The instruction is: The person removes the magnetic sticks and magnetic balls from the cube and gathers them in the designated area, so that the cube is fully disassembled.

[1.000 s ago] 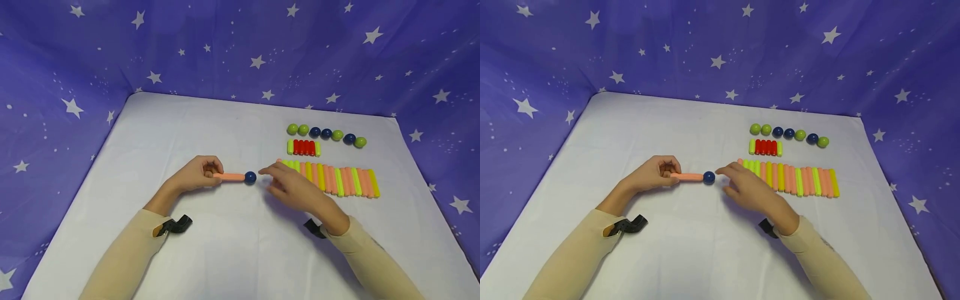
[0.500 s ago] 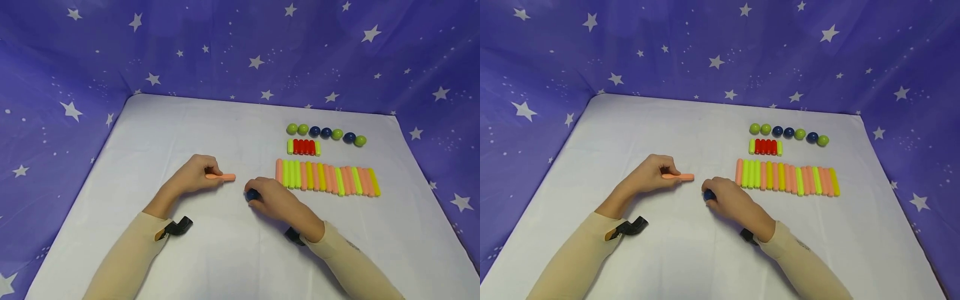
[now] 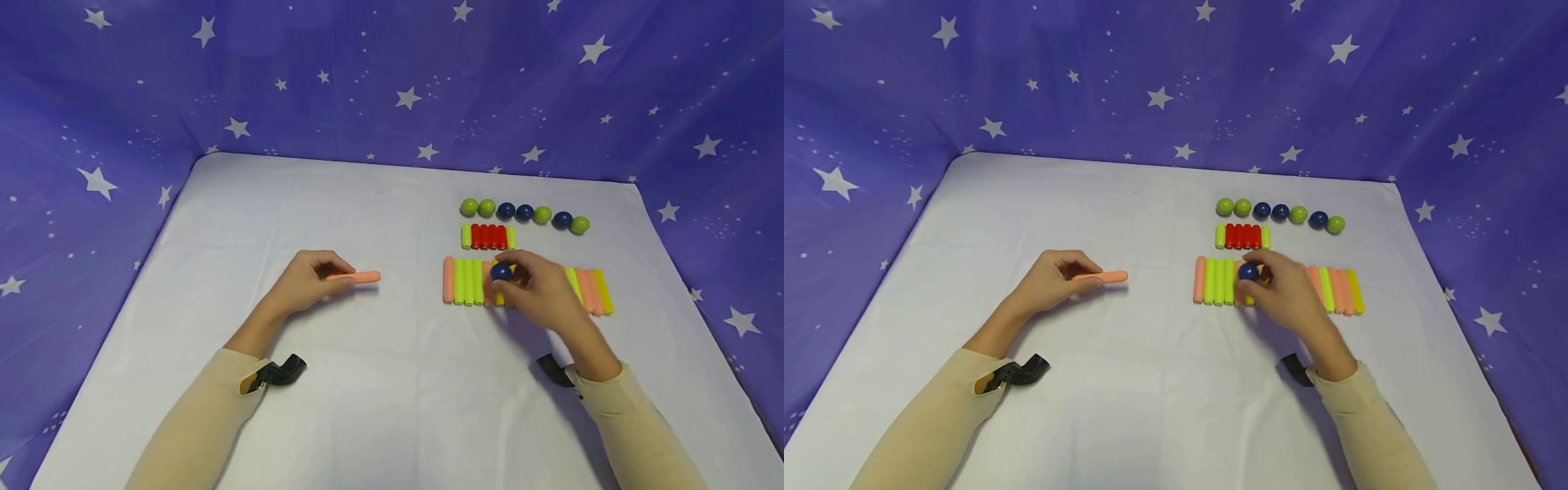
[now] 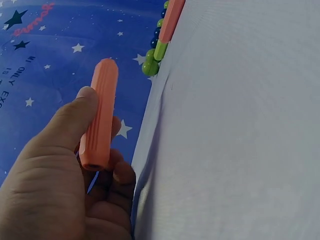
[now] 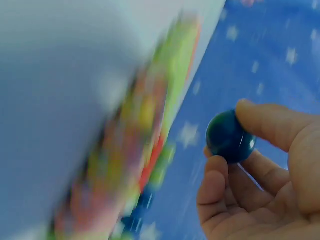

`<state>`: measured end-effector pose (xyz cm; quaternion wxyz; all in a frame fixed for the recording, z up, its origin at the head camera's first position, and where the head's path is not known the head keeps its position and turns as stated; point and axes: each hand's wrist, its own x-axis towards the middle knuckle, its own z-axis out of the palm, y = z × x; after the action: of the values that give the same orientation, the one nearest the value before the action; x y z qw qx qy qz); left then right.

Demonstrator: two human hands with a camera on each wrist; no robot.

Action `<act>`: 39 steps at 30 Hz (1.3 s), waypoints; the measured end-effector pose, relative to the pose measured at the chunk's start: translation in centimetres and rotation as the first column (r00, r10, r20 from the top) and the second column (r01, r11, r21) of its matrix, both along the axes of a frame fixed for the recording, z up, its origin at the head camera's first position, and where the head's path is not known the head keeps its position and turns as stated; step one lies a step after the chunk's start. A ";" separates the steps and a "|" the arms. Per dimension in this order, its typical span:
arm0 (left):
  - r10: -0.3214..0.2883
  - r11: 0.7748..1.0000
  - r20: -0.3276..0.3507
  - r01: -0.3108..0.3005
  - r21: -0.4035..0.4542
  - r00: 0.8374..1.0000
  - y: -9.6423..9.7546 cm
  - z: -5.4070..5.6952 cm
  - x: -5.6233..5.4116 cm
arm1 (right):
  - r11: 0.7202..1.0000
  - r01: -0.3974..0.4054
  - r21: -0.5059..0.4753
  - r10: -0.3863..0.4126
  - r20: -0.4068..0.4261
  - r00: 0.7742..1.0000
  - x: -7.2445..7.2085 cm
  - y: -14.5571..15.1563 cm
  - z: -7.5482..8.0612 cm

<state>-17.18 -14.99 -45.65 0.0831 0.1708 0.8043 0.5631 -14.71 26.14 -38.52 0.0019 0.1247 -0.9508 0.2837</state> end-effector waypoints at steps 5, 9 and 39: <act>0.001 1.000 0.000 -0.001 0.000 1.000 -0.1 -0.3 -0.1 | 0.969 0.231 0.084 -0.233 0.025 0.972 -3.5 7.1 1.3; 0.003 1.000 0.010 -0.004 0.006 1.000 -0.1 -0.4 -0.2 | 0.934 0.332 0.129 -0.341 0.052 0.939 -6.0 12.8 1.7; -0.013 1.000 -0.050 0.014 0.012 0.999 0.6 2.3 0.4 | 0.898 0.393 0.196 -0.437 0.307 0.846 -13.8 18.7 -1.5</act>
<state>-16.74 -14.40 -43.31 0.0659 0.1905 0.8015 0.5630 -28.53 44.87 -40.00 -0.1104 -0.1354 -0.9566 0.2333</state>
